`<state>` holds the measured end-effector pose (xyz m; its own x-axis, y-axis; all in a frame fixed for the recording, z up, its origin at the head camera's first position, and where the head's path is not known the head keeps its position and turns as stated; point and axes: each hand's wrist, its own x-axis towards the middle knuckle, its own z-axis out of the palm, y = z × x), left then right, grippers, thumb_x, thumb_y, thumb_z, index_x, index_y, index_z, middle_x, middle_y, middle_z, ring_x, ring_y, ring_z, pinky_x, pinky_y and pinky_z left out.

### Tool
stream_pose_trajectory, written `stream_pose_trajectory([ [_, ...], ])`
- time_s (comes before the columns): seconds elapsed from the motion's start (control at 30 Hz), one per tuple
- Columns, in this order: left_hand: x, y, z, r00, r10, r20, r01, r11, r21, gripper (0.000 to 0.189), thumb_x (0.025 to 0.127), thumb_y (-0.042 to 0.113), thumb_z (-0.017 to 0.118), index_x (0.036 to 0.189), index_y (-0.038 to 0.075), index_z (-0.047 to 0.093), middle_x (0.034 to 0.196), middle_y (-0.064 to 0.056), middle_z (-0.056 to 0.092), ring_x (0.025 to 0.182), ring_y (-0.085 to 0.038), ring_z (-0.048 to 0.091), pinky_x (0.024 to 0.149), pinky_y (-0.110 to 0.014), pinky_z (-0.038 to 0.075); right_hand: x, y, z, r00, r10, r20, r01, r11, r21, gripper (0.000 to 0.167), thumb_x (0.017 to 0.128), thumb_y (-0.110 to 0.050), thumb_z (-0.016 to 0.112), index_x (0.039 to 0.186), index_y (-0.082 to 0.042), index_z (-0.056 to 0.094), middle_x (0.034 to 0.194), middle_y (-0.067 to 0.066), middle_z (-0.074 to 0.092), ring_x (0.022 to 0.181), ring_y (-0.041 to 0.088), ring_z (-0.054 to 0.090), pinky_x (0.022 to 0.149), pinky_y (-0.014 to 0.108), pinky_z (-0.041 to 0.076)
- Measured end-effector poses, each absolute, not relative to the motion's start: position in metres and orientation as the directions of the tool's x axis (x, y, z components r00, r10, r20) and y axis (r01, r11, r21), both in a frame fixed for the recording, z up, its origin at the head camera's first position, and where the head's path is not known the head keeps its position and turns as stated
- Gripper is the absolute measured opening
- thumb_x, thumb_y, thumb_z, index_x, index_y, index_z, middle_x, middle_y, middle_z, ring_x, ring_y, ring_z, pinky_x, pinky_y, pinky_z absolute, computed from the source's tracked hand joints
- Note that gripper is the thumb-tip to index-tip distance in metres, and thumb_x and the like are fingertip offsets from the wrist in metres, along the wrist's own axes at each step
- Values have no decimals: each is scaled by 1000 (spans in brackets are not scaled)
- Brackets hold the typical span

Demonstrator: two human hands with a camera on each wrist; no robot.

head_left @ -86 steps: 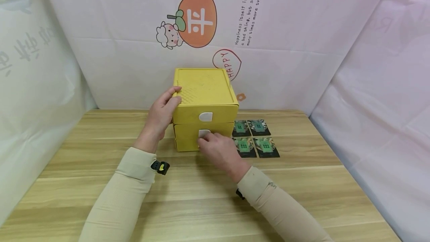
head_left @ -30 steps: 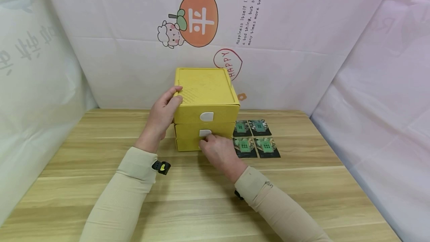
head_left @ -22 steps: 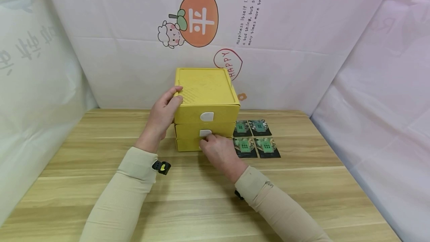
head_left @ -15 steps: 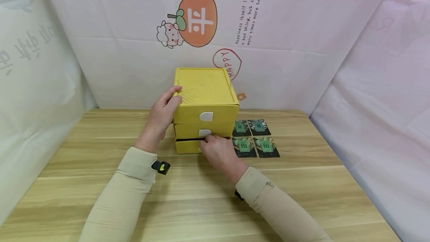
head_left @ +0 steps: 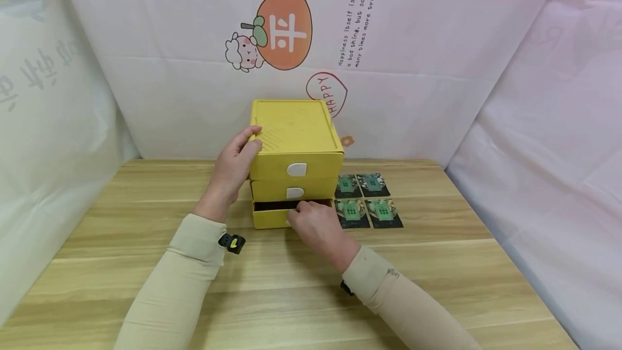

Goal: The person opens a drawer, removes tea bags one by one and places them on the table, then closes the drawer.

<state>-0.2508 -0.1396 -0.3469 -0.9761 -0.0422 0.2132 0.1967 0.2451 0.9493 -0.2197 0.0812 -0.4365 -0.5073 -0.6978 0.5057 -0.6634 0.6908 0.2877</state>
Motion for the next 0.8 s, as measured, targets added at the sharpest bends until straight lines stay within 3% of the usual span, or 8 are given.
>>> stream_pose_trajectory([
  [0.1, -251, -140, -347, -975, -42, 217, 201, 244, 949, 48, 106, 49, 48, 153, 37, 52, 162, 9, 42, 61, -16, 34, 57, -29, 36, -218, 82, -437, -506, -698, 507, -668, 689, 281, 18, 100, -17, 72, 82, -16, 74, 70, 2, 62, 61, 17, 62, 48, 33, 51],
  [0.23, -252, -139, -348, -975, -41, 217, 201, 240, 950, 49, 106, 50, 48, 153, 35, 52, 163, 9, 40, 89, -20, 46, 67, -32, 39, -215, 82, -438, -499, -699, 512, -672, 686, 280, 18, 99, -16, 73, 81, -16, 74, 69, 1, 61, 60, 16, 61, 47, 32, 50],
  [0.33, -252, -139, -348, -976, -41, 216, 200, 239, 950, 49, 106, 49, 48, 154, 35, 51, 164, 9, 40, 101, -24, 46, 70, -34, 39, -212, 83, -437, -497, -704, 508, -677, 681, 281, 16, 98, -16, 75, 82, -16, 75, 69, 1, 61, 59, 15, 60, 48, 30, 50],
  [0.5, -252, -139, -348, -975, -46, 216, 198, 244, 949, 49, 106, 50, 48, 153, 35, 52, 163, 9, 40, 94, -26, 47, 64, -32, 38, -207, 84, -436, -502, -709, 495, -680, 678, 281, 17, 98, -15, 74, 81, -16, 74, 68, 0, 58, 57, 12, 55, 46, 28, 47],
  [0.73, -253, -139, -348, -977, -46, 208, 192, 237, 952, 50, 106, 51, 48, 154, 36, 51, 165, 10, 39, 122, -26, 45, 78, -38, 39, -200, 85, -436, -501, -713, 491, -681, 675, 284, 20, 97, -10, 73, 78, -16, 72, 67, -1, 57, 57, 12, 55, 46, 28, 47],
  [0.8, -253, -139, -349, -977, -49, 209, 192, 239, 952, 50, 106, 50, 48, 154, 36, 51, 163, 9, 41, 108, -22, 51, 74, -36, 40, -198, 85, -435, -499, -714, 490, -680, 674, 289, 20, 97, -10, 73, 78, -16, 72, 67, -1, 56, 56, 12, 54, 46, 28, 47],
])
